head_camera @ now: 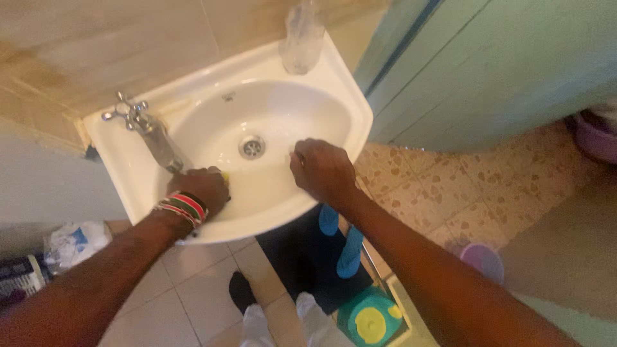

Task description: The person scrubs a white bathroom sink with a yellow sponge, focusing on the basin, drain, and faucet area. They repeatedly rinse the sponge under running water and continue scrubbing different parts of the sink throughout the video.

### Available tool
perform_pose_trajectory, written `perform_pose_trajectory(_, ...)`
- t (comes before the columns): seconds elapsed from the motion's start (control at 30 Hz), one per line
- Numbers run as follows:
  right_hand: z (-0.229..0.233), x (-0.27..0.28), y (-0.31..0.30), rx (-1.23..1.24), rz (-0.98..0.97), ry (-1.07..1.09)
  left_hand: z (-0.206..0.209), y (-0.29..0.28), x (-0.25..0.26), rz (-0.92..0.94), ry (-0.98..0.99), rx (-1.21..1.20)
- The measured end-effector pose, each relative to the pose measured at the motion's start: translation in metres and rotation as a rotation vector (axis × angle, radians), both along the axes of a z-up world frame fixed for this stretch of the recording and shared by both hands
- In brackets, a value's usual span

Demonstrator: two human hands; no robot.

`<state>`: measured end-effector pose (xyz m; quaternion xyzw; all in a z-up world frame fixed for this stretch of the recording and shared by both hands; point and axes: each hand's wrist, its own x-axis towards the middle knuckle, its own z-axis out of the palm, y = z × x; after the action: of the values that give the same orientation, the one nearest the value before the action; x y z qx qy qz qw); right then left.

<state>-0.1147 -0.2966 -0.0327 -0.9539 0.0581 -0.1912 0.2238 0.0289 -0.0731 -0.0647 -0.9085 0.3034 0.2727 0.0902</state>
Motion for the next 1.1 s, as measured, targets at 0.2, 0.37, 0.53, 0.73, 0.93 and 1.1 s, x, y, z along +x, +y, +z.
perform_pose_trajectory(0.2, -0.007, 0.007, -0.002, -0.011, 0.001, -0.015, -0.018, -0.027, 0.014, 0.057, -0.11, -0.176)
perform_pose_trajectory(0.37, -0.006, 0.0, -0.002, -0.057, 0.067, -0.269, 0.018, 0.0, -0.02, -0.151, 0.069, -0.004)
perform_pose_trajectory(0.53, 0.006, 0.005, 0.003, 0.04, -0.034, 0.006, 0.02, -0.026, -0.027, -0.121, 0.232, -0.109)
perform_pose_trajectory(0.73, 0.021, 0.007, 0.009, 0.144, -0.113, -0.012, -0.037, -0.124, -0.036, -0.098, 0.132, -0.64)
perform_pose_trajectory(0.93, 0.029, 0.014, 0.011, 0.145, -0.177, 0.204, -0.077, -0.156, 0.012, -0.19, -0.574, -0.895)
perform_pose_trajectory(1.1, 0.02, 0.011, 0.01, 0.094, -0.182, 0.159, -0.074, -0.101, 0.037, -0.286, -0.596, -0.661)
